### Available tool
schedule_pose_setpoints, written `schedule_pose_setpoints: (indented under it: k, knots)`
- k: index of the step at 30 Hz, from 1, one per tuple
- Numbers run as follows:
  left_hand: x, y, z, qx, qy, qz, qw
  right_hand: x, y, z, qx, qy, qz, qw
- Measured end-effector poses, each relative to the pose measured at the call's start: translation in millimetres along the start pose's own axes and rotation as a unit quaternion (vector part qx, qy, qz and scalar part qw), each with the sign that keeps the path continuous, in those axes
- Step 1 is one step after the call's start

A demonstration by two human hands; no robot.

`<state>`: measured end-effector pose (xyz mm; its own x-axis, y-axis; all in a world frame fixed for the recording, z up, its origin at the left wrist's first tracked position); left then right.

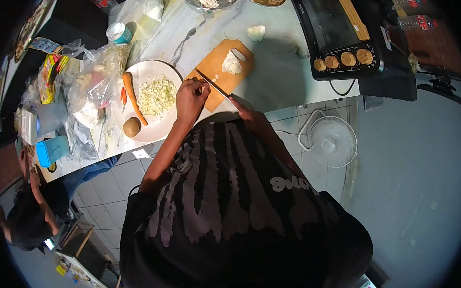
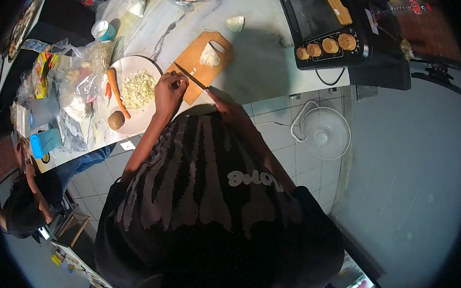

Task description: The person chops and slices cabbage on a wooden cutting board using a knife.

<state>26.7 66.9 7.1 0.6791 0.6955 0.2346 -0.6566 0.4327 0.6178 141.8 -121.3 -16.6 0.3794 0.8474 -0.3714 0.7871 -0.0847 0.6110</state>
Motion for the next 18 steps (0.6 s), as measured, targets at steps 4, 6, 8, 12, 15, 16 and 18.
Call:
schedule_pose_setpoints:
  k: [4,6,8,12,15,16,18]
  knots:
    - [0,1,-1,-0.011,0.022,0.005,1.0,-1,2,1,-0.006,-0.032,-0.033,0.999]
    - [0,3,1,-0.017,0.019,0.008,1.0,-1,2,-2,0.015,-0.024,-0.031,0.999]
    - [-1,3,2,-0.012,0.015,0.005,1.0,-1,6,-6,0.002,-0.037,-0.042,0.998]
    - [-2,3,6,0.023,-0.035,0.007,0.999,-2,9,-11,-0.015,-0.037,-0.037,0.999]
    - [-6,4,6,0.003,-0.055,0.04,0.998,0,7,-7,-0.023,-0.05,-0.03,0.998]
    - [-6,5,8,0.003,-0.054,0.04,0.998,-1,6,-6,-0.023,-0.051,-0.032,0.998]
    - [-4,5,5,-0.002,-0.005,0.017,1.0,-1,5,-5,-0.005,-0.043,-0.032,0.999]
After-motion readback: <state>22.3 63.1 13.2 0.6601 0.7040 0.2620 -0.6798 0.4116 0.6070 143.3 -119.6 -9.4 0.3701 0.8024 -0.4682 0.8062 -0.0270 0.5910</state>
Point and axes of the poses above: each hand's wrist, its own x-axis towards the middle knuckle, its own y-axis out of the back of the hand, z = x × y, the point moved 7 cm from there along x, towards the middle knuckle, and after that the axes turned 7 degrees about -y, right-handed, at the moved point
